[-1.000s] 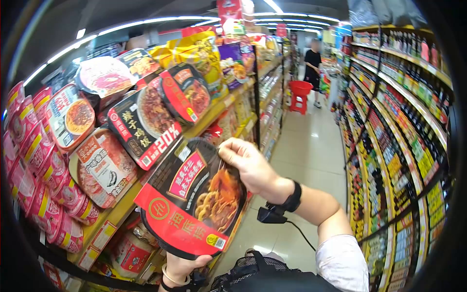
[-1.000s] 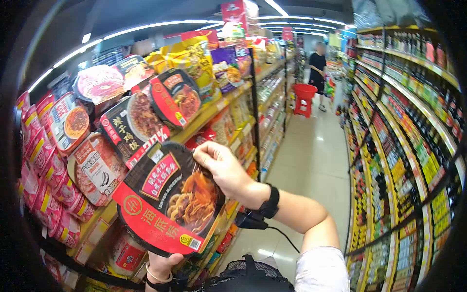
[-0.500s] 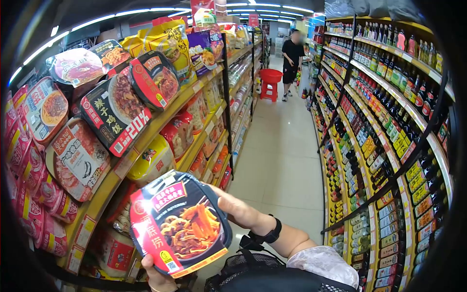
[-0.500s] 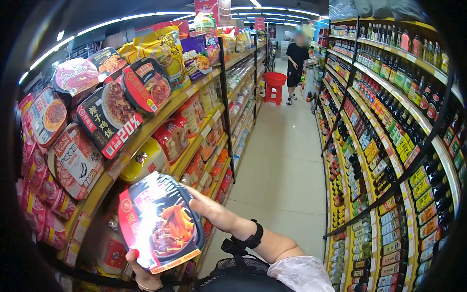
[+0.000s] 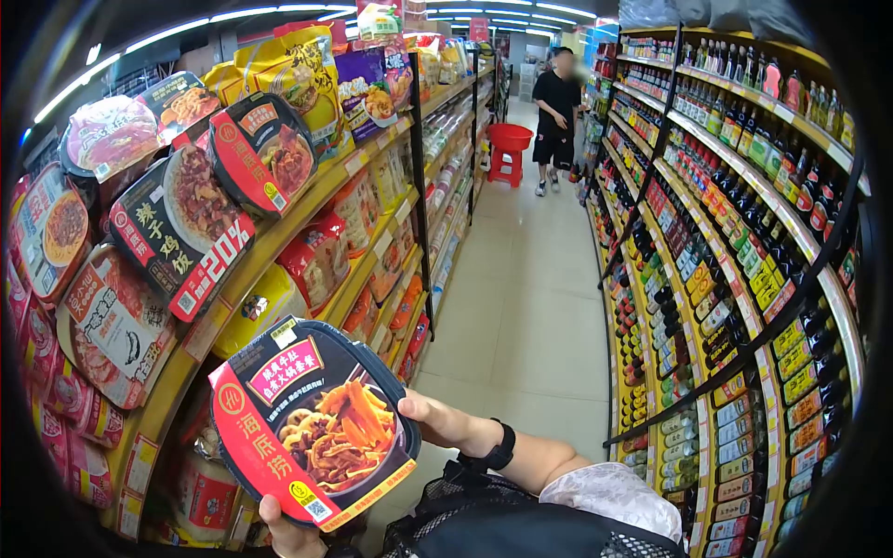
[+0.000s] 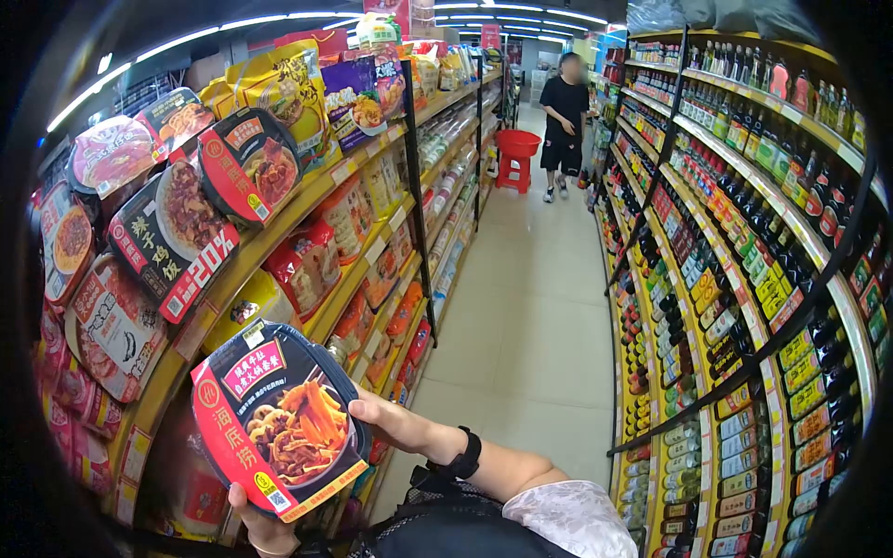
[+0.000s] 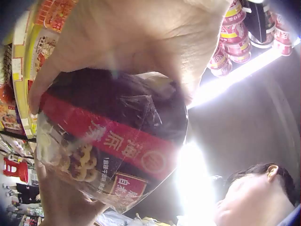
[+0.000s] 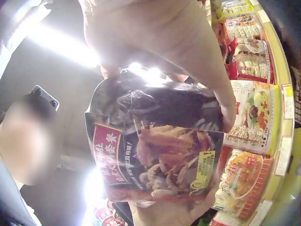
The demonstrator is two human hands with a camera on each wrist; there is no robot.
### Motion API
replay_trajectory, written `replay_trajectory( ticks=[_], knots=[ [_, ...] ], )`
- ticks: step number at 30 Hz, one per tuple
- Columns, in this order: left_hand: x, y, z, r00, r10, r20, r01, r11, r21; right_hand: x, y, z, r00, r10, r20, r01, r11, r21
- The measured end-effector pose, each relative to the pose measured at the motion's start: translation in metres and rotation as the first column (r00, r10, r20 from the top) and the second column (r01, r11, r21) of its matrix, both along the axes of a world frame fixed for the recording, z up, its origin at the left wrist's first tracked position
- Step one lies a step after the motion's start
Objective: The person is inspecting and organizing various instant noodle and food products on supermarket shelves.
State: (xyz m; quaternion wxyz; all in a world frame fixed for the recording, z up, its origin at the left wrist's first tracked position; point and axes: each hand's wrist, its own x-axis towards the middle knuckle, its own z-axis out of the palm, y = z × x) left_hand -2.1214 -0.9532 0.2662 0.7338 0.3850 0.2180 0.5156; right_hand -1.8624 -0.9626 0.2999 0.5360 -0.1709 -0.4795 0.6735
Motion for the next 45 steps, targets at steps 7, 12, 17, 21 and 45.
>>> replay_trajectory(
  ticks=[7, 12, 17, 21, 45],
  knots=[
    [-0.003, -0.006, 0.002, 0.986, 0.084, -0.144, -0.107, 0.982, -0.155, 0.012, 0.01, -0.005, 0.999, -0.046, -0.011, 0.045, 0.996, -0.077],
    [0.012, -0.013, 0.019, 0.957, 0.177, -0.232, -0.206, 0.973, -0.107, 0.019, 0.015, -0.011, 0.999, -0.026, -0.026, 0.024, 0.998, -0.066],
    [0.003, -0.013, 0.001, 0.96, 0.154, -0.235, -0.18, 0.979, -0.095, 0.026, 0.017, -0.013, 0.999, 0.025, -0.023, -0.025, 1.0, -0.004],
    [-0.011, -0.008, -0.021, 0.966, 0.08, -0.246, -0.105, 0.99, -0.089, 0.027, 0.015, -0.012, 1.0, 0.016, -0.023, -0.016, 1.0, 0.001],
    [0.021, -0.008, 0.022, 0.993, 0.103, -0.059, -0.104, 0.994, -0.015, 0.01, 0.024, -0.025, 0.996, 0.05, -0.078, -0.059, 0.992, -0.11]
  ],
)
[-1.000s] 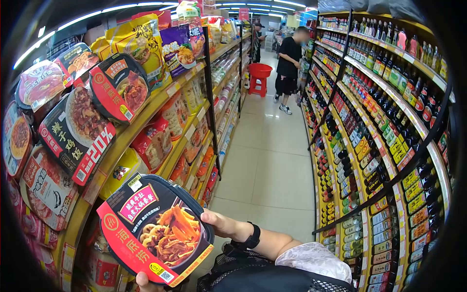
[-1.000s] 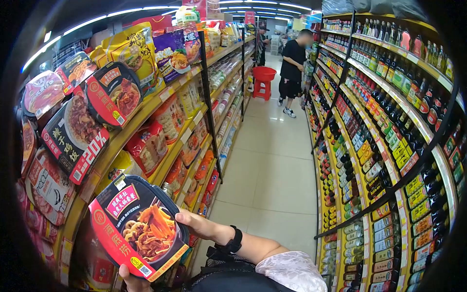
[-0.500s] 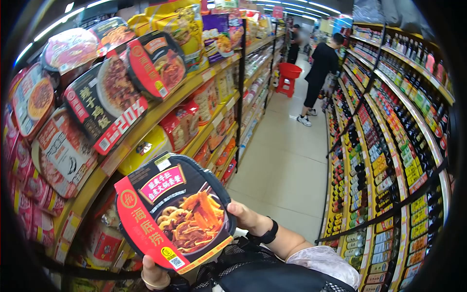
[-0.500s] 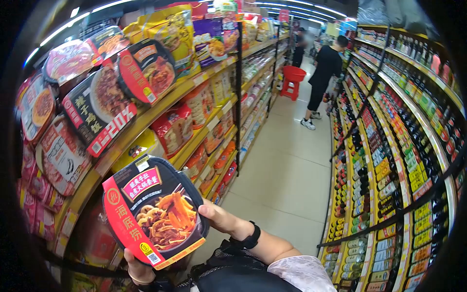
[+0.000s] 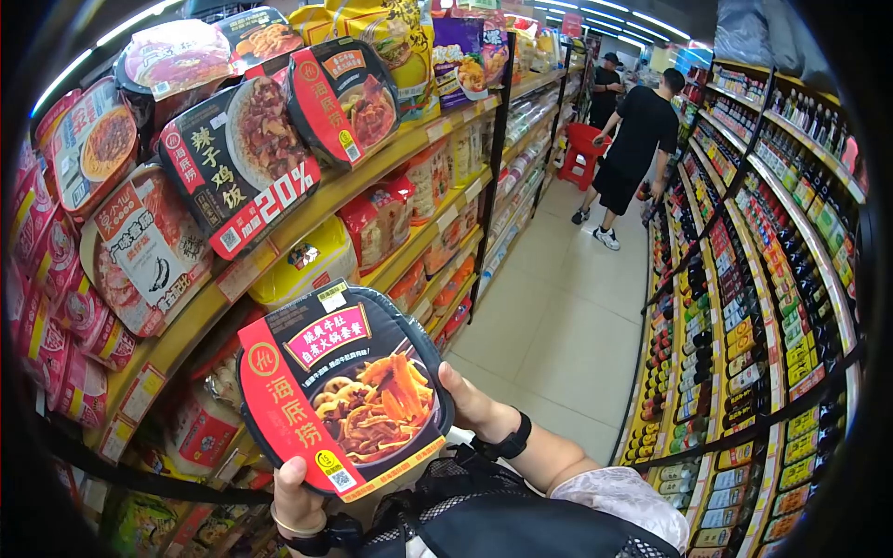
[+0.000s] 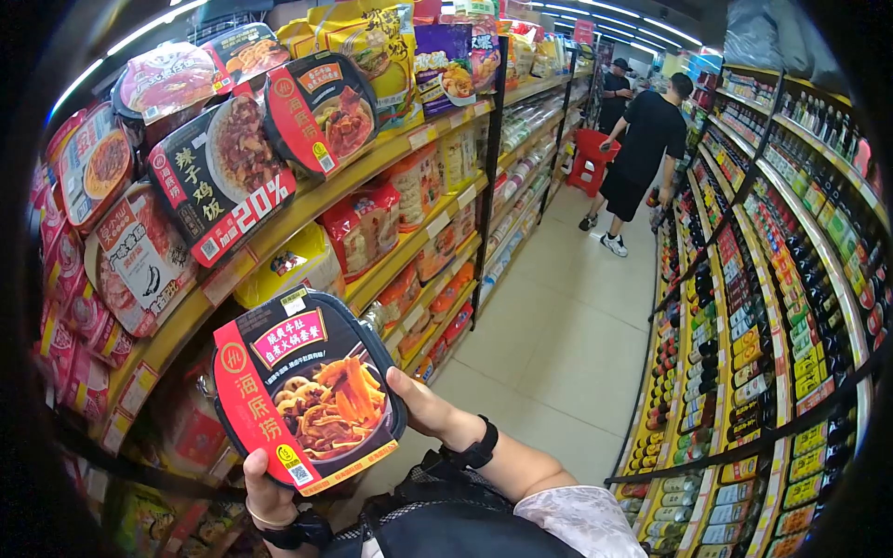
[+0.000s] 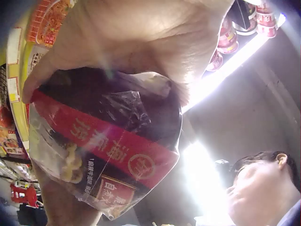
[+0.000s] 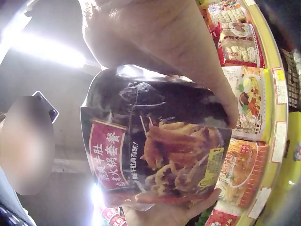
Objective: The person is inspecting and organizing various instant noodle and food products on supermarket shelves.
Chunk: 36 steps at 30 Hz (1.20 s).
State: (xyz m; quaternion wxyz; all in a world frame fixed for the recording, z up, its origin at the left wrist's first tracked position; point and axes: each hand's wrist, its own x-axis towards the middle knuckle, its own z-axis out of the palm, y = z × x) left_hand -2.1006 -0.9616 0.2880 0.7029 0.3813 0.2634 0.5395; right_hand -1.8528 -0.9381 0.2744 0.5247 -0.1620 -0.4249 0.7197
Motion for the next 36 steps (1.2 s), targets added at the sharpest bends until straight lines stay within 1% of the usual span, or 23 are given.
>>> replay_trajectory(
  ticks=[4, 6, 7, 10, 12, 14, 16, 18, 19, 20, 22, 24, 26, 28, 30, 31, 33, 36],
  knots=[
    [-0.002, 0.002, -0.008, 1.0, 0.022, 0.0, -0.023, 1.0, 0.012, -0.001, 0.004, -0.007, 1.0, 0.021, -0.012, -0.021, 0.999, -0.044],
    [0.0, 0.003, -0.011, 1.0, 0.012, 0.01, -0.012, 1.0, 0.027, -0.003, 0.005, -0.008, 0.999, 0.012, -0.033, -0.016, 0.992, -0.127],
    [-0.001, 0.003, -0.014, 0.999, 0.011, 0.03, -0.012, 1.0, 0.027, -0.004, 0.003, -0.003, 0.999, -0.02, -0.024, 0.017, 0.989, -0.148],
    [-0.003, 0.006, -0.03, 0.995, 0.037, 0.09, -0.041, 0.998, 0.048, -0.003, 0.004, -0.009, 0.999, -0.034, -0.028, 0.028, 0.984, -0.174],
    [0.0, 0.006, -0.029, 0.994, 0.012, 0.11, -0.014, 1.0, 0.023, -0.003, 0.003, -0.007, 0.996, -0.088, -0.008, 0.085, 0.979, -0.188],
    [-0.001, 0.007, -0.035, 0.999, 0.029, 0.035, -0.029, 1.0, -0.008, -0.002, 0.004, -0.01, 0.992, -0.125, 0.034, 0.13, 0.969, -0.211],
    [0.009, 0.007, -0.027, 0.997, 0.074, 0.024, -0.073, 0.995, -0.067, 0.0, 0.004, -0.013, 0.991, -0.119, 0.052, 0.129, 0.961, -0.247],
    [0.008, 0.009, -0.031, 0.999, 0.052, 0.011, -0.051, 0.995, -0.081, 0.0, 0.006, -0.015, 0.99, -0.125, 0.072, 0.138, 0.964, -0.227],
    [0.009, 0.008, -0.026, 0.999, 0.035, 0.018, -0.033, 0.995, -0.092, 0.0, 0.008, -0.019, 0.992, -0.11, 0.062, 0.121, 0.968, -0.221],
    [0.008, 0.009, -0.028, 0.999, 0.051, 0.016, -0.049, 0.994, -0.095, 0.001, 0.01, -0.022, 0.994, -0.097, 0.054, 0.107, 0.971, -0.214],
    [0.005, 0.012, -0.037, 1.0, 0.019, 0.016, -0.017, 0.997, -0.078, 0.001, 0.012, -0.022, 0.996, -0.069, 0.062, 0.081, 0.974, -0.211],
    [0.003, 0.013, -0.043, 0.999, 0.031, 0.01, -0.03, 0.996, -0.087, -0.002, 0.012, -0.02, 0.996, -0.047, 0.07, 0.061, 0.976, -0.21],
    [0.0, 0.016, -0.049, 1.0, 0.018, 0.023, -0.016, 0.996, -0.084, -0.007, 0.011, -0.017, 0.976, -0.126, 0.179, 0.161, 0.967, -0.198],
    [-0.003, 0.019, -0.058, 0.999, 0.019, 0.038, -0.016, 0.996, -0.086, -0.005, 0.013, -0.025, 0.978, -0.107, 0.18, 0.143, 0.969, -0.201],
    [-0.006, 0.021, -0.067, 0.998, 0.002, 0.067, 0.004, 0.996, -0.093, -0.005, 0.014, -0.031, 0.97, -0.116, 0.214, 0.157, 0.97, -0.187],
    [-0.007, 0.021, -0.069, 0.997, -0.008, 0.079, 0.015, 0.996, -0.093, -0.003, 0.014, -0.033, 0.97, -0.11, 0.215, 0.152, 0.97, -0.189],
    [-0.008, 0.021, -0.068, 0.997, -0.016, 0.074, 0.023, 0.995, -0.093, -0.001, 0.015, -0.036, 0.993, -0.032, 0.117, 0.056, 0.977, -0.204],
    [-0.011, 0.02, -0.071, 0.998, -0.026, 0.06, 0.032, 0.995, -0.097, 0.0, 0.013, -0.035, 0.993, -0.012, 0.114, 0.036, 0.977, -0.211]
  ],
)
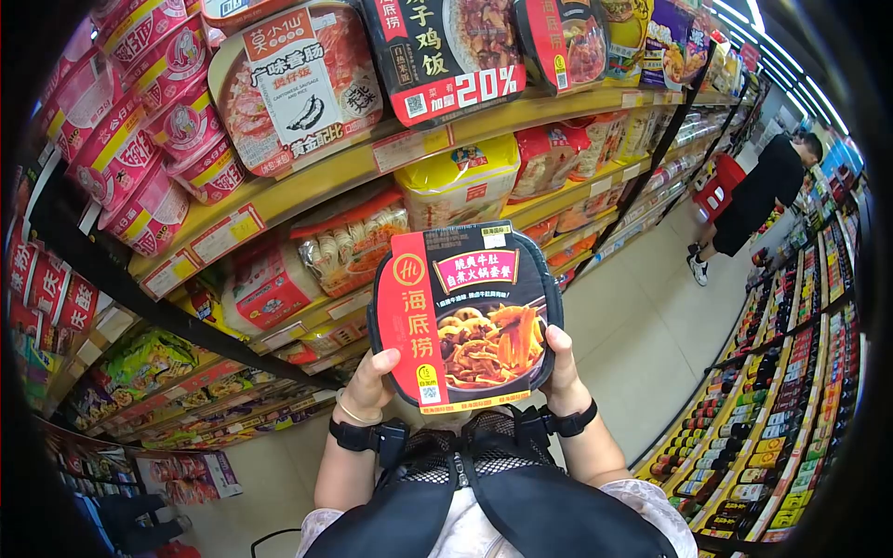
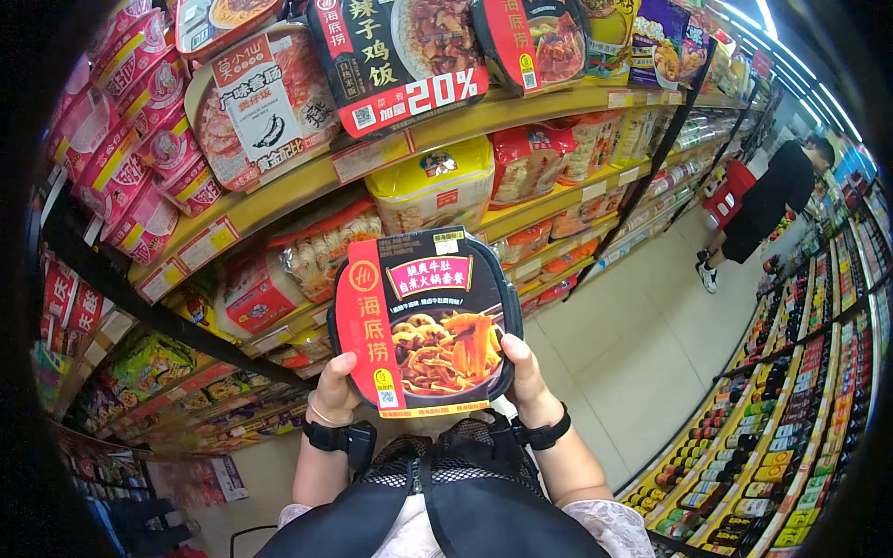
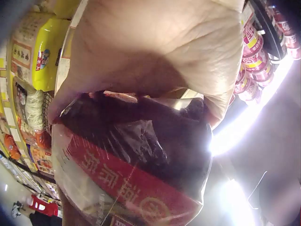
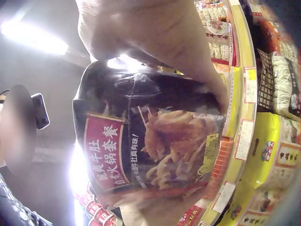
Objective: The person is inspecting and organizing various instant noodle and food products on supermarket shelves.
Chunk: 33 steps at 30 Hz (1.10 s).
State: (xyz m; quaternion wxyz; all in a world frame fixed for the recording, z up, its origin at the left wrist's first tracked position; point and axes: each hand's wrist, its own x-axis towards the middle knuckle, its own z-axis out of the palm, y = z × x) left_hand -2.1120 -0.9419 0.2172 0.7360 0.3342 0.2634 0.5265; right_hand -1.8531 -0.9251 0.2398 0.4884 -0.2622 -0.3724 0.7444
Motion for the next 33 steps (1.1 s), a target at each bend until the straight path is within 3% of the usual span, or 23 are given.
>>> replay_trajectory(
  ticks=[13, 18, 33],
  knots=[
    [0.0, -0.005, 0.006, 0.999, 0.015, -0.03, -0.016, 1.0, -0.003, -0.002, -0.004, -0.004, 0.996, -0.036, 0.084, 0.035, 0.999, 0.013],
    [-0.001, -0.006, 0.004, 0.999, 0.01, -0.033, -0.01, 1.0, -0.011, 0.0, -0.005, -0.005, 1.0, 0.007, 0.011, -0.007, 1.0, -0.013],
    [-0.001, -0.009, 0.008, 1.0, 0.003, -0.007, -0.004, 1.0, -0.015, -0.001, -0.006, -0.005, 1.0, 0.01, 0.002, -0.01, 1.0, -0.011]
  ],
)
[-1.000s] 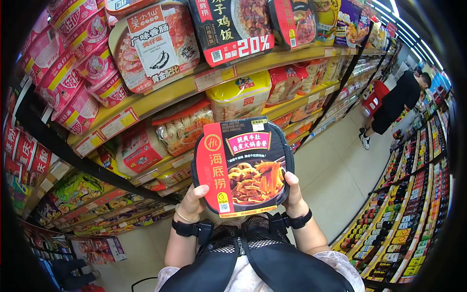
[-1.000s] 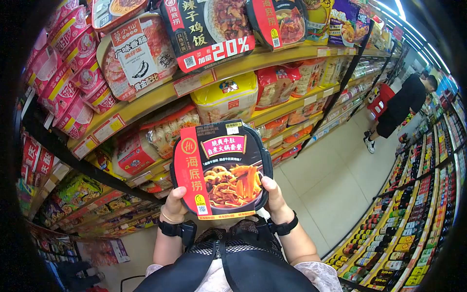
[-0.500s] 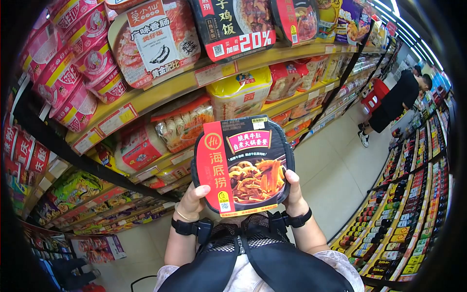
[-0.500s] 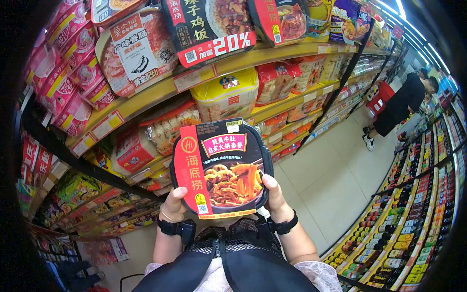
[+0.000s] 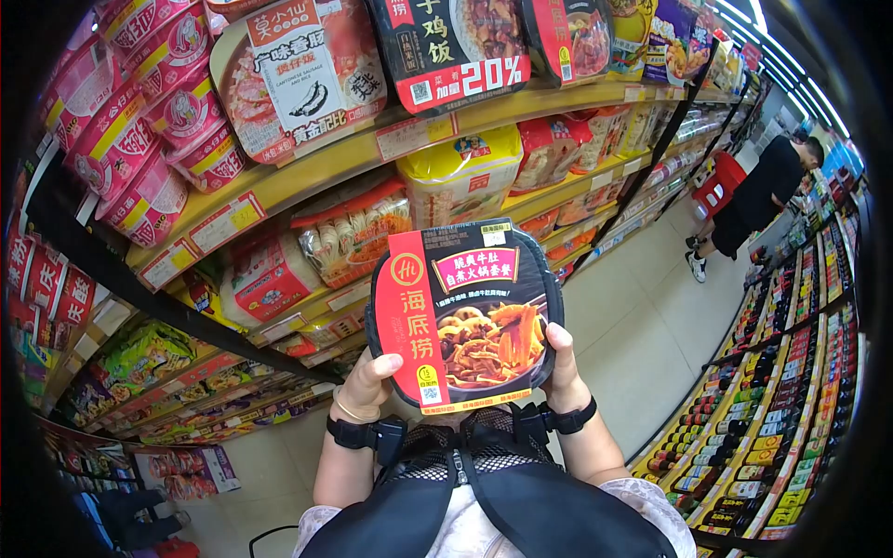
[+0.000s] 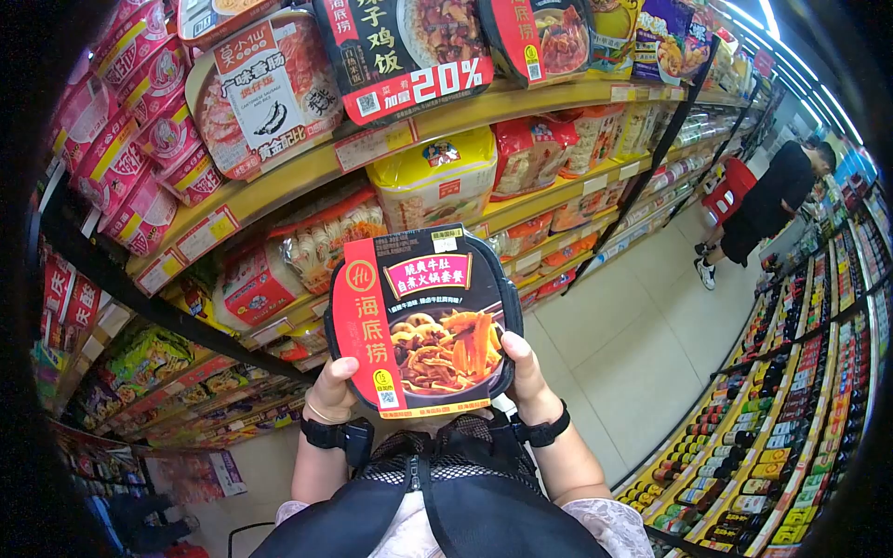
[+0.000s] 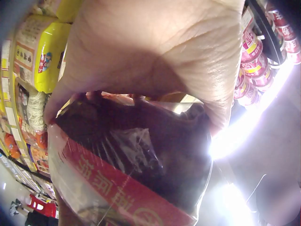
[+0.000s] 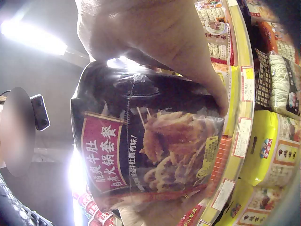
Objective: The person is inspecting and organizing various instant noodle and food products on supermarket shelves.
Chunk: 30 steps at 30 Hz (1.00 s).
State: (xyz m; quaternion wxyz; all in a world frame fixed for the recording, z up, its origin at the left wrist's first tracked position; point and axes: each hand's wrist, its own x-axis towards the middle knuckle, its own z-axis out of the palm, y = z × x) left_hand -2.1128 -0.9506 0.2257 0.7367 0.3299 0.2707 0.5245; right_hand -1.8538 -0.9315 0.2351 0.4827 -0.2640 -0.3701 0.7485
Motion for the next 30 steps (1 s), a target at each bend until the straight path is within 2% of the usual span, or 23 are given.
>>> replay_trajectory(
  ticks=[30],
  knots=[
    [-0.0016, -0.0016, -0.0053, 1.0, 0.016, -0.004, -0.015, 1.0, 0.007, 0.0032, 0.0031, -0.0025, 1.0, 0.009, -0.011, -0.009, 1.0, -0.014]
  ],
)
